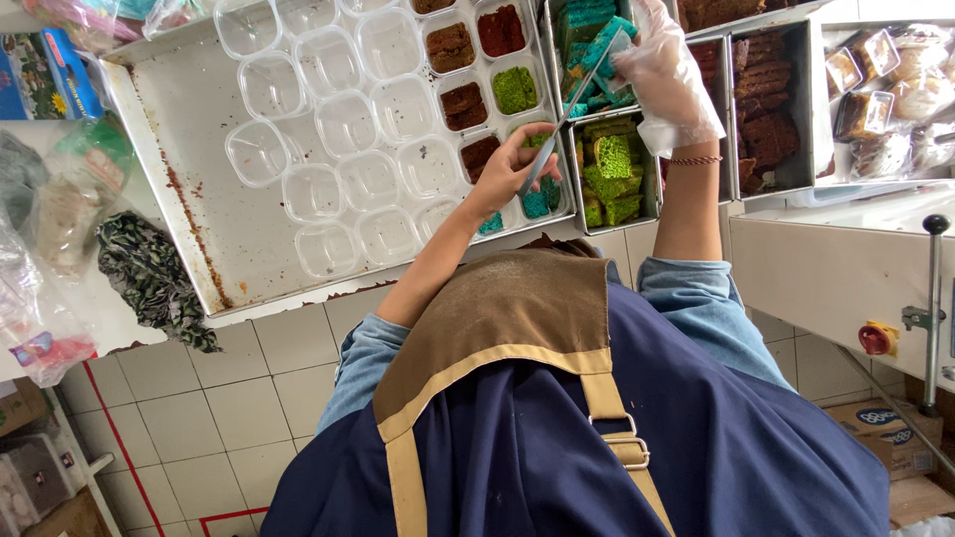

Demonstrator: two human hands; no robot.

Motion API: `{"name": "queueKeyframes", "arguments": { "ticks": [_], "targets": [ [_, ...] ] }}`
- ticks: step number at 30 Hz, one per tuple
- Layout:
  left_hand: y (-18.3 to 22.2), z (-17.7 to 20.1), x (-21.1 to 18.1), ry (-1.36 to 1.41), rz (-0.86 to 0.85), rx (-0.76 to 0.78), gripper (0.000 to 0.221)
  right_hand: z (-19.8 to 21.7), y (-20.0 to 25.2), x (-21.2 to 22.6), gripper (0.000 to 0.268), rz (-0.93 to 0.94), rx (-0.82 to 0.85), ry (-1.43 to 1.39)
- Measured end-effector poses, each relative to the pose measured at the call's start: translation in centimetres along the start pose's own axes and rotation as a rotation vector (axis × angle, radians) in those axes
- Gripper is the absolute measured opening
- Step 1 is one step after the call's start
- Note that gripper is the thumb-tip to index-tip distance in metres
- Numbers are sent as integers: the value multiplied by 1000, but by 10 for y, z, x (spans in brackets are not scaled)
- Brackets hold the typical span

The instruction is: The person, wearing gloves and using scissors, takes various food pieces from metal containers and places them into small plastic cups.

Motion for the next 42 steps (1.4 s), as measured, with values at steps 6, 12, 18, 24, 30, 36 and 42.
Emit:
{"name": "queueKeyframes", "arguments": {
  "ticks": [6, 12, 18, 24, 30, 36, 42],
  "targets": [
    [-6, -5, 18, 190, -24, 16, 58, -2, -1, -10, 69, 36, 21, 69],
    [-5, -11, 16, 185, -13, 25, 57, -3, 1, -3, 72, -85, 35, -4],
    [-9, -15, 18, 128, 81, -29, 69, -4, 1, -25, 70, 27, 104, 14],
    [-16, -16, 23, 156, 93, -15, 65, -4, 12, -23, 76, -134, 48, 13],
    [-14, -17, 27, 222, 68, 19, 53, -6, 18, -1, 76, -285, 50, 25],
    [-13, -17, 25, 210, 62, -21, 54, -1, 21, 9, 84, -383, 119, 100],
    [9, -8, 13, 122, 98, -8, 67, 17, 3, 1, 64, -310, -37, 279]
  ]
}}
Point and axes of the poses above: each hand's wrist, its own y-axis away from the middle knuckle, its own z-axis out of the back of the hand, x = y × z, the point moved 4 cm from there along -y, towards the middle knuckle, and after that the axes turned 1 degree about z, right-handed, at the moved point
